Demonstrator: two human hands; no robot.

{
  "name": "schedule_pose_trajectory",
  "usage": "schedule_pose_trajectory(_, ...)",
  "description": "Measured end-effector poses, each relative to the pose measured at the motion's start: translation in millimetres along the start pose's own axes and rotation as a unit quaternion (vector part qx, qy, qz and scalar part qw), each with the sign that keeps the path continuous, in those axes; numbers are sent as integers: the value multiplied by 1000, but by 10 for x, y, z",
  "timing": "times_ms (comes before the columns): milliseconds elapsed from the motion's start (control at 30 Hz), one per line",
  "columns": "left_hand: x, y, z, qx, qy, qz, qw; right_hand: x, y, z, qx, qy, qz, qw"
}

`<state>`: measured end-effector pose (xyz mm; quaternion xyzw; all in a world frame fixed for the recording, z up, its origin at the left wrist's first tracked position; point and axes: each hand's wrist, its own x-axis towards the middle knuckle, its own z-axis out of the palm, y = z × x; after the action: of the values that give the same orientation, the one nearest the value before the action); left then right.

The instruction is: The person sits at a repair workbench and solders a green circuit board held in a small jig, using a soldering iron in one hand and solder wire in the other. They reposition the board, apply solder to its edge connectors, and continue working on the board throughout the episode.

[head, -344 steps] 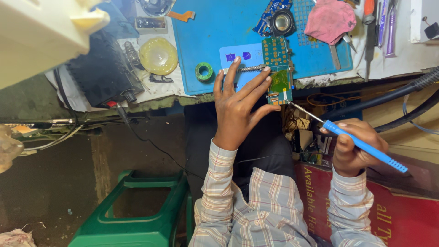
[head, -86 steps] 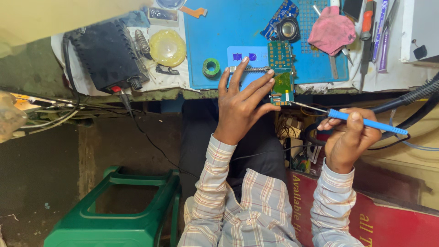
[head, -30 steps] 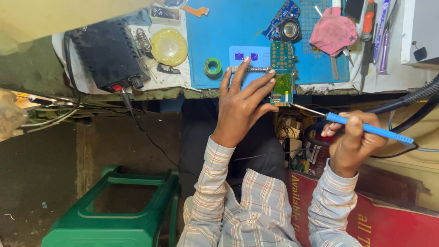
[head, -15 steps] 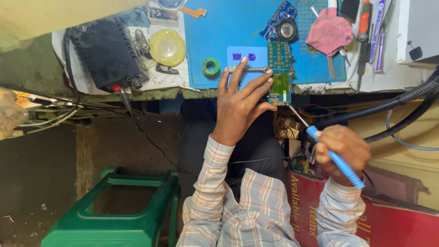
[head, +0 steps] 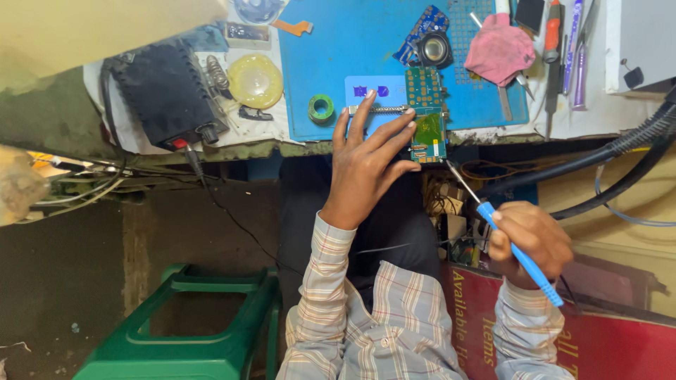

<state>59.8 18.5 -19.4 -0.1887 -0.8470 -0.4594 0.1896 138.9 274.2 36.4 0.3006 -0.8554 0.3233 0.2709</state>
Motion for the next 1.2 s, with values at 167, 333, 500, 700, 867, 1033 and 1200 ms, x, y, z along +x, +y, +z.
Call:
schedule_pose_trajectory(167,6,-2,-6,-7,-4,-7,1000,33,52,63,23,19,26,999)
schedule_pose_trajectory(333,-5,-18,-1,-5,-5,-3,1000,-71,97,87,35,50,73,995)
schedule_pose_trajectory(500,-2,-20,-2,-4,-7,-6,1000,-186,228,140,44,93,101,990)
schedule_pose_trajectory(700,-1,-24,-3,-3,-6,-5,1000,-242,333,176,72,116,104,985)
schedule_pose_trajectory(867,-3,-23,2,-1,-8,-6,1000,-244,348,194,95,113,126,981)
schedule_pose_trajectory(1033,-6,-19,-12,-10,-10,-2,1000,-242,330,188,102,114,121,981)
schedule_pose_trajectory(1200,-8,-34,-16,-12,-12,-3,1000,-226,304,189,69,97,109,987)
